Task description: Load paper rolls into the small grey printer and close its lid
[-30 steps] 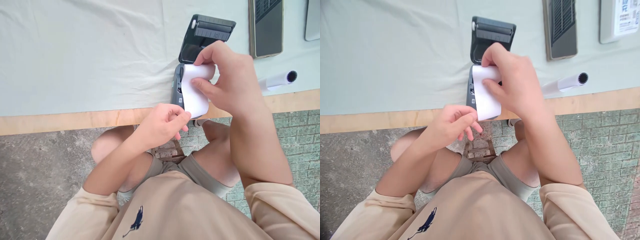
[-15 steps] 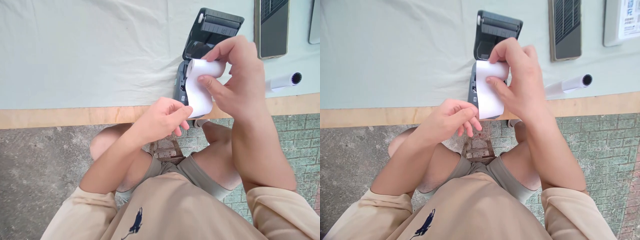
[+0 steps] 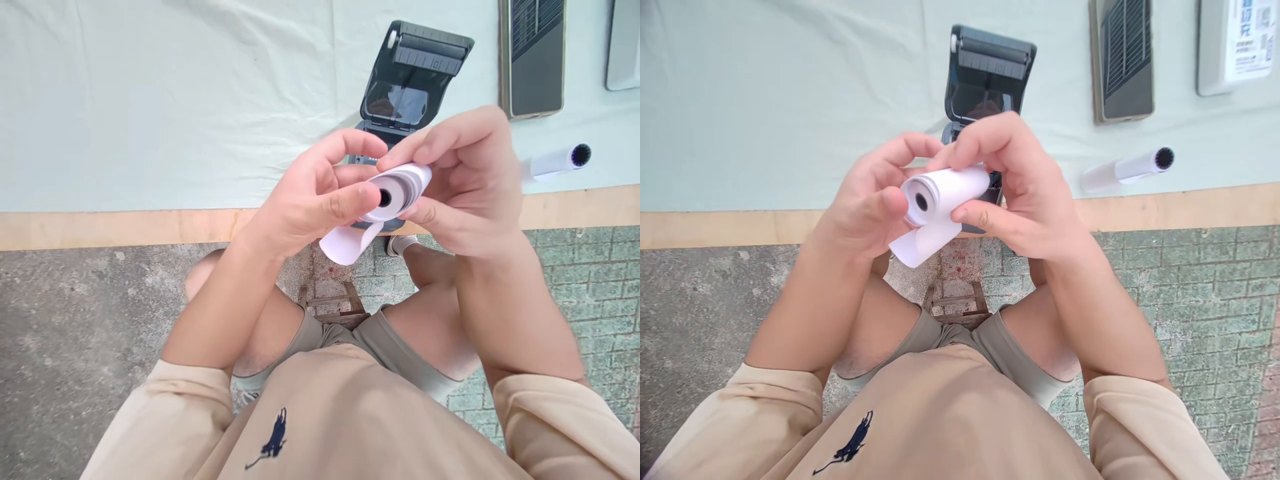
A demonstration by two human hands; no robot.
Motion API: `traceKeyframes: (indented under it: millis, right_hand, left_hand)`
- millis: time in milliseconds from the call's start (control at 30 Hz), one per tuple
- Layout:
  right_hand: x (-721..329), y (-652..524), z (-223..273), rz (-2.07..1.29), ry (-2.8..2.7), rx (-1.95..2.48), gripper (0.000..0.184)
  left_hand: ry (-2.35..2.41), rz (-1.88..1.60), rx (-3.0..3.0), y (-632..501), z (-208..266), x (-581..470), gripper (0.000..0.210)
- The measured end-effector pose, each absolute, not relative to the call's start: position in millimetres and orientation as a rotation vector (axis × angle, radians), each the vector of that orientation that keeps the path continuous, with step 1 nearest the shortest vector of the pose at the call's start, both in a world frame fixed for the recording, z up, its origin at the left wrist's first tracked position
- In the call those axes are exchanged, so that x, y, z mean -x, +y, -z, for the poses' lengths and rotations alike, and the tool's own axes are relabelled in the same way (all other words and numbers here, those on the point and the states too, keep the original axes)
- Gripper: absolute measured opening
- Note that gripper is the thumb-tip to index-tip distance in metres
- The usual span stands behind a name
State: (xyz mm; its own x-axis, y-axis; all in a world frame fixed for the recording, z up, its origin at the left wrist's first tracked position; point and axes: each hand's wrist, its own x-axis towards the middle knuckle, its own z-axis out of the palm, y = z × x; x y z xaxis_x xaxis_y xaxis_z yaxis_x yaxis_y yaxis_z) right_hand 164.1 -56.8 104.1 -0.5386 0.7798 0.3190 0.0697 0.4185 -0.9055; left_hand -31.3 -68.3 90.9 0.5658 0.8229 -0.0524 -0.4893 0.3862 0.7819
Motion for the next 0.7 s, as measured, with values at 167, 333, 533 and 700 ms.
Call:
traceKeyframes:
  millis: [167, 333, 533, 700]
  right_hand:
    - [-161.1, -63.9, -106.0, -0.998, -1.923, 0.888, 0.03]
    - [-145.1, -79.6, -116.2, -0.728, -1.904, 1.126, 0.051]
    - [-134.9, -87.1, -125.1, -0.75, -1.841, 1.202, 0.034]
    - [-143.4, -92.1, -124.7, -0.825, -1.834, 1.217, 0.027]
  left_hand:
    - [0.579, -1.0, -0.748, -65.8, -88.9, 24.3, 0.043]
    - [0.575, -1.215, -0.697, -66.4, -91.3, 17.4, 0.035]
    - [0.579, -1.301, -0.694, -60.3, -85.5, 12.9, 0.046]
    - [0.642, -1.366, -0.626, -60.1, -91.1, 18.9, 0.029]
